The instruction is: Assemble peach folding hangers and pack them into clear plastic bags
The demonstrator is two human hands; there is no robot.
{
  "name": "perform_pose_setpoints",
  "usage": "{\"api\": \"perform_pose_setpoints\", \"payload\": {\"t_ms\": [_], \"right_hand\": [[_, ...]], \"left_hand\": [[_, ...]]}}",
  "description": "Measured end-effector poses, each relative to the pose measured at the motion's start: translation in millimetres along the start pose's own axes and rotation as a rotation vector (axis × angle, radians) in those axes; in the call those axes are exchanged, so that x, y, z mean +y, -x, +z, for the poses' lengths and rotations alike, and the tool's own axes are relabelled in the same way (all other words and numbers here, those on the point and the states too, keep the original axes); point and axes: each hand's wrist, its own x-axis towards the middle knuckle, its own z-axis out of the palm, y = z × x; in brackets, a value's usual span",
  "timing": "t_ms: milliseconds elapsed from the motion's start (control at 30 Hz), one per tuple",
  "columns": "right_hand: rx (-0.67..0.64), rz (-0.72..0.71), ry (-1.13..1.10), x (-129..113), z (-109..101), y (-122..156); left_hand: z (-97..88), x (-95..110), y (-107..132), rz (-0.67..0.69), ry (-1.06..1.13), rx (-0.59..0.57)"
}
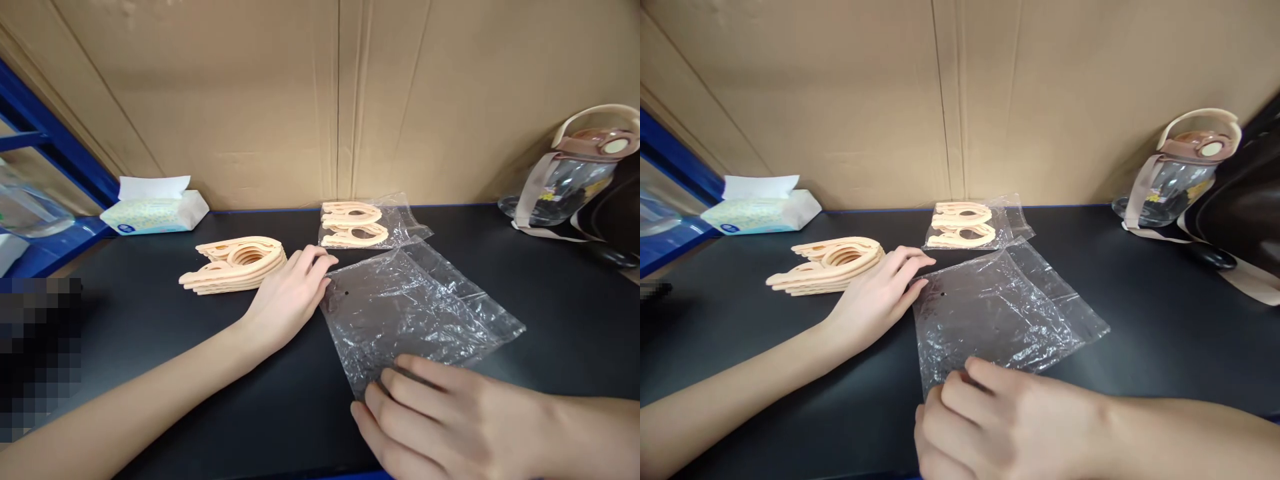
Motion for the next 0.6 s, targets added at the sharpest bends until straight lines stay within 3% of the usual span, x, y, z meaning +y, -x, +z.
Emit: {"api": "perform_pose_setpoints", "payload": {"t_ms": [100, 233, 367, 467, 600], "right_hand": [[0.0, 0.058, -0.054, 1, 2, 1], [-0.017, 0.023, -0.097, 0, 6, 3], [-0.001, 0.048, -0.201, 3, 6, 1], [0.027, 0.161, -0.275, 17, -1, 1], [-0.128, 0.42, -0.124, 50, -9, 12]], "left_hand": [[-5.3, 11, 7, 0.156, 0.009, 0.012], [-6.1, 18, 13, 0.263, 0.141, -0.112], [-6.0, 12, 12, 0.284, 0.216, -0.262], [-7.4, 8, 13, 0.246, 0.265, -0.352], [-10.1, 9, 18, 0.216, 0.306, -0.413]]}}
